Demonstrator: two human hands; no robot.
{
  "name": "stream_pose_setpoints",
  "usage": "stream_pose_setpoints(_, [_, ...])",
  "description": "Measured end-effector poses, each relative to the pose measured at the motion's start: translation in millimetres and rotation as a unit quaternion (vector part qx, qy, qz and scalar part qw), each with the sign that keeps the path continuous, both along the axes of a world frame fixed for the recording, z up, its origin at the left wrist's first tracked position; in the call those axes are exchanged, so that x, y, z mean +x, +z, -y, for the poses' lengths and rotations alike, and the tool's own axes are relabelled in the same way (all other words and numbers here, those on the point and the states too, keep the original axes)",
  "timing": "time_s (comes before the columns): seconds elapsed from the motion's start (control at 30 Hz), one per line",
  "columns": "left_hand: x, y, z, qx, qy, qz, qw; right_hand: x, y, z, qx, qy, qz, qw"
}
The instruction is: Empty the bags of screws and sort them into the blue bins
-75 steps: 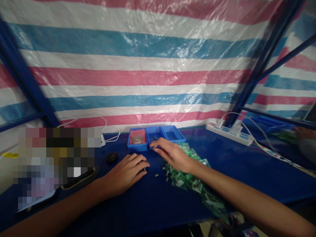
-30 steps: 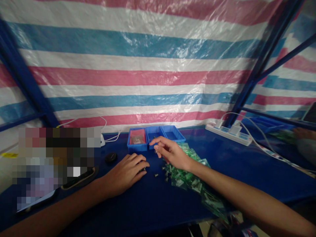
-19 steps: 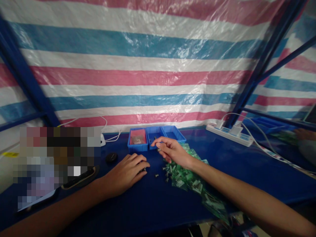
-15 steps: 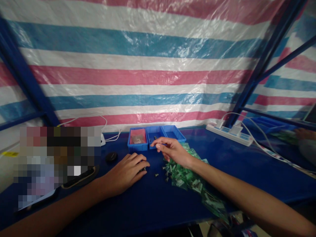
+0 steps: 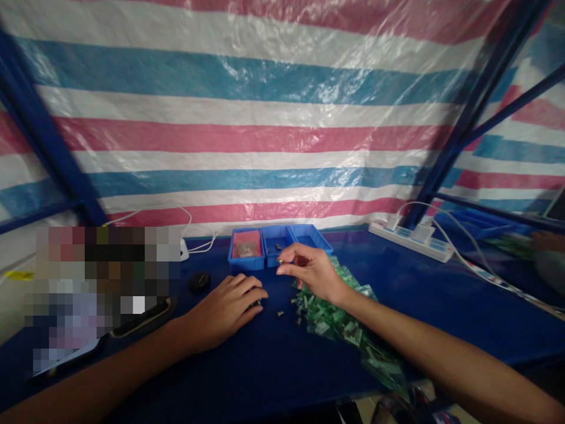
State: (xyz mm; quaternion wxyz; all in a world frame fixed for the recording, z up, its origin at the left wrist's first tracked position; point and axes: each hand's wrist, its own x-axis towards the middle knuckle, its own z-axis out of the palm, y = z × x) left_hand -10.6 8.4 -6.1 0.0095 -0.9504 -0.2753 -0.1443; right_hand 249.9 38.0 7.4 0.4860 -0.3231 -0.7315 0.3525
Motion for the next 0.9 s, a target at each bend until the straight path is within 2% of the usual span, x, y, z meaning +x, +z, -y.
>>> stream_pose_setpoints(0.07, [0, 0.3, 1, -0.001, 0.000, -0.001, 1.000, 3, 3.3, 4, 0.089, -0.022, 0.044, 0.995])
stream_pose_setpoints(0.17, [0, 0.7, 1, -0.002, 0.002, -0.007, 1.000, 9, 9.2, 8, 0.232, -0.033, 0.128, 0.964])
stream_pose_setpoints(0.27, [0, 0.2, 1, 0.002, 0.002, -0.011, 1.000, 14, 11.4, 9, 0.303, -0.025, 0.167, 0.938])
stream_pose_setpoints(0.37, [0, -1.0, 0, 0.009, -0.001, -0.008, 1.000, 18, 9.2, 7, 0.333, -0.025, 0.194, 0.922])
stream_pose_setpoints(0.53, [-1, -2.0, -1, 0.015, -0.005, 0.001, 1.000, 18, 8.9, 8, 0.332, -0.025, 0.227, 0.915])
stream_pose_setpoints(0.77, [0, -0.4, 0, 0.009, -0.001, -0.007, 1.000, 11, 15.3, 7, 0.248, 0.030, 0.224, 0.942])
stream_pose_setpoints(0.83, [1, 0.1, 0, 0.009, 0.001, -0.009, 1.000, 9, 12.1, 5, 0.199, 0.031, 0.193, 0.960])
stream_pose_setpoints(0.9, [1, 0.5, 0, 0.010, 0.000, -0.009, 1.000, 7, 8.4, 3, 0.107, 0.033, 0.140, 0.984])
